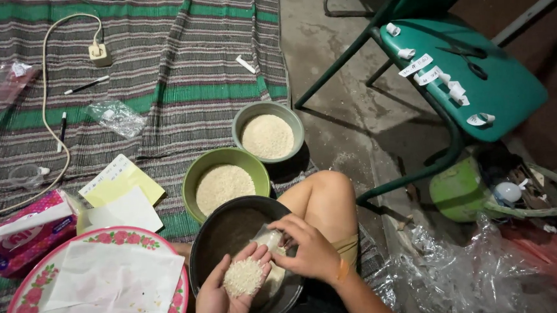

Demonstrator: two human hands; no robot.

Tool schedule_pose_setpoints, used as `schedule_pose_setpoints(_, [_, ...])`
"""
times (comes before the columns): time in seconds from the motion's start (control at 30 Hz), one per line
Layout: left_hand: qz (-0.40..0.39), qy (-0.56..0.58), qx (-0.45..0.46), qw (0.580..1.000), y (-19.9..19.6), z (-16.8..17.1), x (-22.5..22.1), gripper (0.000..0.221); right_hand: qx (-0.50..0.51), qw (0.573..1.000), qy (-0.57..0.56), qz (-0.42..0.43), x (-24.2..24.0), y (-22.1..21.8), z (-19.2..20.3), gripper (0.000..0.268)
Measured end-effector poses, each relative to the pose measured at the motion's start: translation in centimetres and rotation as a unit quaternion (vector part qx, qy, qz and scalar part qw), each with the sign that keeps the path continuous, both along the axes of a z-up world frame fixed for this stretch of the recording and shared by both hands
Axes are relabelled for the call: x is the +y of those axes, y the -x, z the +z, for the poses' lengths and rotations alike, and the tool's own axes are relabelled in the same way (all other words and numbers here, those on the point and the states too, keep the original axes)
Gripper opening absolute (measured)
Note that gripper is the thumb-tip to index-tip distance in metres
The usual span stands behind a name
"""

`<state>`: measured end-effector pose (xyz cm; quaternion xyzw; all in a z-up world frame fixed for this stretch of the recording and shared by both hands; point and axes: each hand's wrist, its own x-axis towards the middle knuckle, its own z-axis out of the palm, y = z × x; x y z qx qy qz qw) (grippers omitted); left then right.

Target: Manually sorting through raw rice grains to remove impurities or stones before cooking.

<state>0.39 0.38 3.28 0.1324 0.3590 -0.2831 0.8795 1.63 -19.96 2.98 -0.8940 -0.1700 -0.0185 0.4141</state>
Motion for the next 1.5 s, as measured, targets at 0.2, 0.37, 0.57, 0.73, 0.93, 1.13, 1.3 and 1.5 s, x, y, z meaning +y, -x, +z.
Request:
schedule_pose_setpoints(0.2, [0.013, 0.009, -0.022, 1.000, 0.4, -1.7, -0.5, 0.064, -0.007, 0.991, 0.128, 0.025, 0.7, 0.8, -1.9, 0.058])
schedule_pose_setpoints(0.37, [0.021, 0.039, -0.047, 0.998, 0.3, -1.8, -0.7, 0.067, -0.009, 0.982, 0.184, 0.038, 1.9, 0.4, -3.8, 0.061])
schedule_pose_setpoints(0.57, [0.017, 0.011, -0.032, 0.999, 0.2, -1.7, -0.3, 0.065, 0.116, 0.982, 0.150, 0.017, 2.5, 0.3, -5.3, 0.040])
schedule_pose_setpoints(0.73, [0.010, 0.018, -0.061, 0.998, 0.4, -2.6, -0.3, 0.065, 0.118, 0.978, 0.168, 0.036, 2.7, 0.5, -5.1, 0.022])
schedule_pose_setpoints(0.93, [0.006, 0.021, -0.044, 0.999, -0.2, -1.9, 0.0, 0.063, 0.002, 0.995, 0.102, 0.018, 3.4, 0.4, -2.5, 0.050])
schedule_pose_setpoints(1.13, [0.004, 0.028, -0.061, 0.998, -0.2, -2.9, -0.1, 0.063, 0.121, 0.992, 0.033, -0.020, 3.0, 1.8, -5.1, 0.020])
schedule_pose_setpoints(1.3, [0.015, 0.008, -0.048, 0.999, 0.0, -2.7, -0.3, 0.063, 0.109, 0.983, 0.140, 0.042, 2.1, 3.3, -7.8, 0.027])
schedule_pose_setpoints(1.5, [0.039, -0.023, -0.049, 0.998, -0.3, -2.8, -0.8, 0.061, 0.012, 0.980, 0.197, 0.033, 0.9, 2.2, -5.9, 0.023])
